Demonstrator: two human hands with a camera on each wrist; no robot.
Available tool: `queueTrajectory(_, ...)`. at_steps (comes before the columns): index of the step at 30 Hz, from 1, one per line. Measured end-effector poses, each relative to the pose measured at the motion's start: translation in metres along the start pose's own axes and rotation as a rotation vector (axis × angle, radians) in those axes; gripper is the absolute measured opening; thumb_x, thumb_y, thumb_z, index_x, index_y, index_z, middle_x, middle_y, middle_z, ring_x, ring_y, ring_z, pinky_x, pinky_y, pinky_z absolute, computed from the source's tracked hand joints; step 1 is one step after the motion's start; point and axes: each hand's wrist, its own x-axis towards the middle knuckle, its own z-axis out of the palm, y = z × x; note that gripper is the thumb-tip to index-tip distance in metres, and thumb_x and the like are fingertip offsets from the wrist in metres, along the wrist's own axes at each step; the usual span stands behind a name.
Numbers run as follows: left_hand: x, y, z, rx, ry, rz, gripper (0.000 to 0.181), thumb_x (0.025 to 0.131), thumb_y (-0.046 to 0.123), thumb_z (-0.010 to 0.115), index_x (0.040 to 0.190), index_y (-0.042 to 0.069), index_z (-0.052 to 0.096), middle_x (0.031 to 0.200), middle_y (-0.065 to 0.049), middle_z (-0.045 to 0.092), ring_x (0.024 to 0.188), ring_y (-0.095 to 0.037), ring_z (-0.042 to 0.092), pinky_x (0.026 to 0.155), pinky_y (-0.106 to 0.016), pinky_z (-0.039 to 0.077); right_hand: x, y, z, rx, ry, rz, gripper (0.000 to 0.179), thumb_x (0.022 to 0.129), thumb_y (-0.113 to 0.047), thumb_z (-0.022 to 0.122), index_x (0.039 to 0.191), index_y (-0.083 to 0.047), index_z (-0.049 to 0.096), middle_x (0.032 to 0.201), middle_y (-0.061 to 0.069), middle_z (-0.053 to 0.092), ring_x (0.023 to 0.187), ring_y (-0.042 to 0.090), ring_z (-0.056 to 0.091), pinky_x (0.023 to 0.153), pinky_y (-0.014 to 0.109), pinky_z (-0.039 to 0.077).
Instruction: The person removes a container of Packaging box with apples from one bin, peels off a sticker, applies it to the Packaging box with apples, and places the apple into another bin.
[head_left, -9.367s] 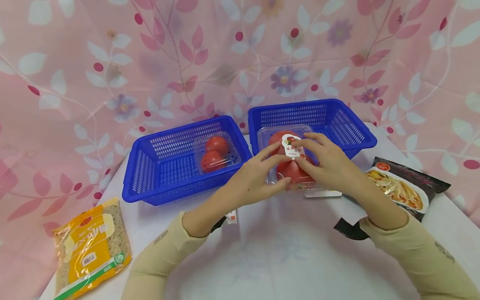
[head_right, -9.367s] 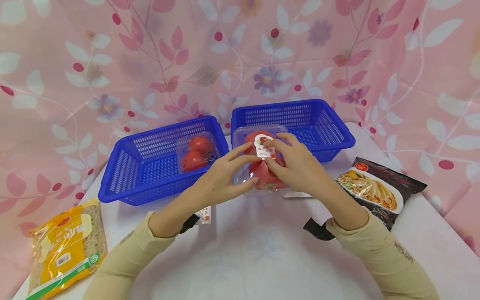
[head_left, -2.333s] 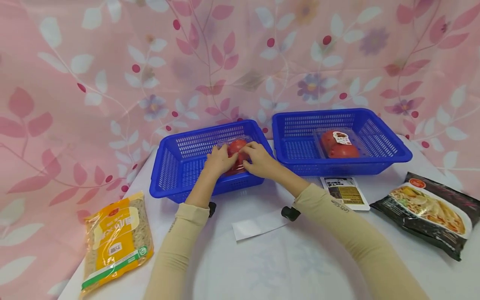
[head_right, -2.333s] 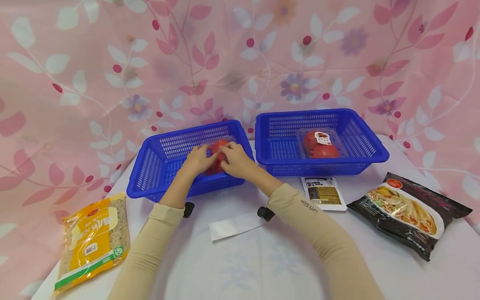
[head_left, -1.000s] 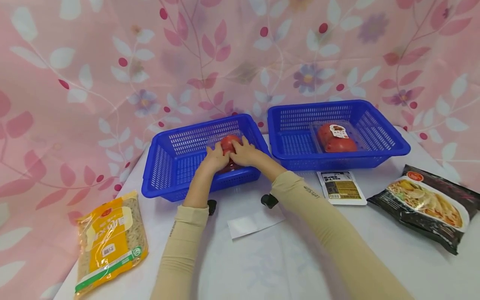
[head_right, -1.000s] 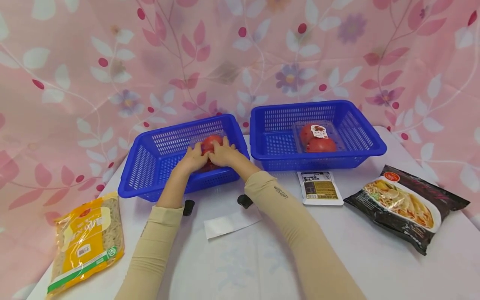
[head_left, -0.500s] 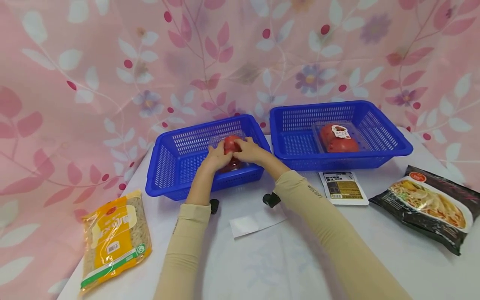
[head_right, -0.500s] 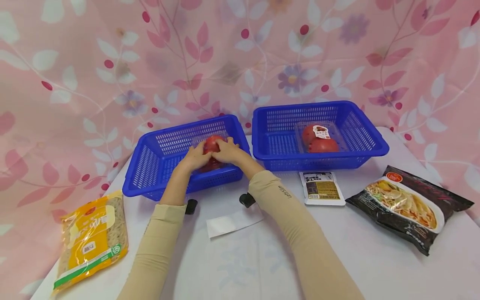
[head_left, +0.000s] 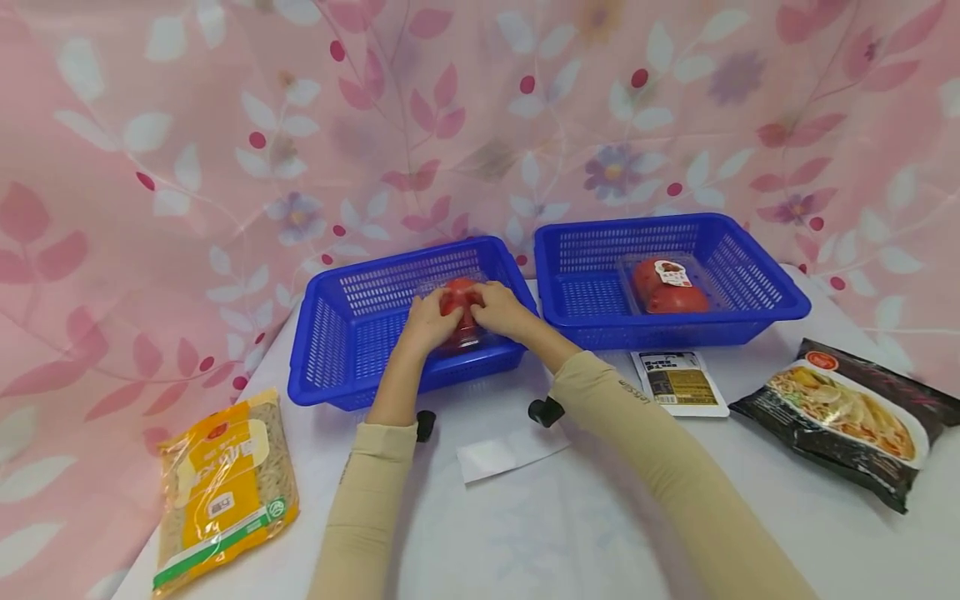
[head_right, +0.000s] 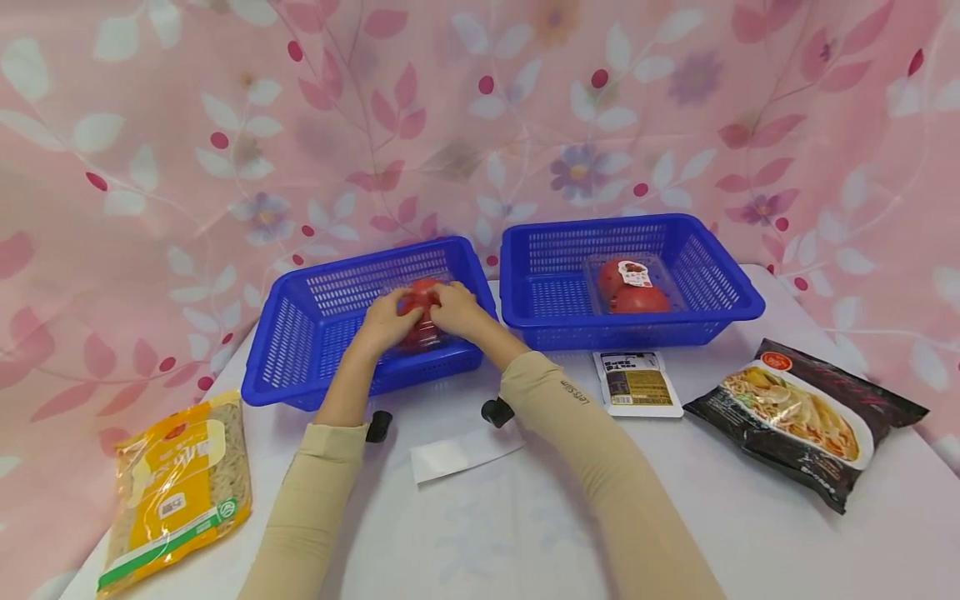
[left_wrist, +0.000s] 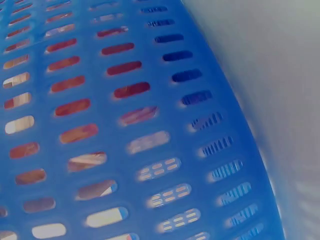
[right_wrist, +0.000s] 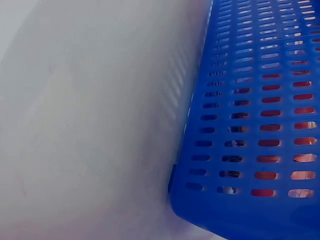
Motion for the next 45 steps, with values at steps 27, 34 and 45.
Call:
queueTrajectory(27, -0.004, -0.003, -0.007, -0.076, 0.155, 0.06, 0.042, 0.085, 0.029, 0.061, 0.122, 0.011, 0.055, 0.138, -0.024, 0.037, 0.133, -0.041, 0.017, 0.1, -0.061, 0.024, -0.006, -0.001, -0.005, 0.03, 0.158, -0.059, 0.036, 0.085, -0.013, 0.058, 0.12, -0.002, 0.059, 0.123, 0.018, 0.055, 0.129, 0.03, 0.034, 0.102, 0.047, 0.031)
queueTrajectory(34, -0.005, -0.001, -0.008, -0.08, 0.189, 0.088, 0.042, 0.084, 0.03, 0.061, 0.121, 0.013, 0.056, 0.14, -0.027, 0.031, 0.132, -0.043, 0.021, 0.098, -0.061, 0.027, -0.011, -0.006, -0.011, 0.056, 0.175, -0.07, 0.036, 0.085, -0.012, 0.058, 0.12, -0.001, 0.058, 0.127, 0.019, 0.051, 0.129, 0.03, 0.033, 0.102, 0.046, 0.031)
queueTrajectory(45, -0.011, 0.005, -0.009, -0.021, 0.313, 0.179, 0.042, 0.084, 0.032, 0.058, 0.121, 0.012, 0.057, 0.141, -0.027, 0.028, 0.13, -0.042, 0.025, 0.098, -0.056, 0.031, -0.015, -0.016, -0.023, 0.058, 0.212, -0.097, 0.035, 0.084, -0.013, 0.057, 0.117, -0.002, 0.06, 0.124, 0.018, 0.053, 0.129, 0.03, 0.032, 0.103, 0.048, 0.027)
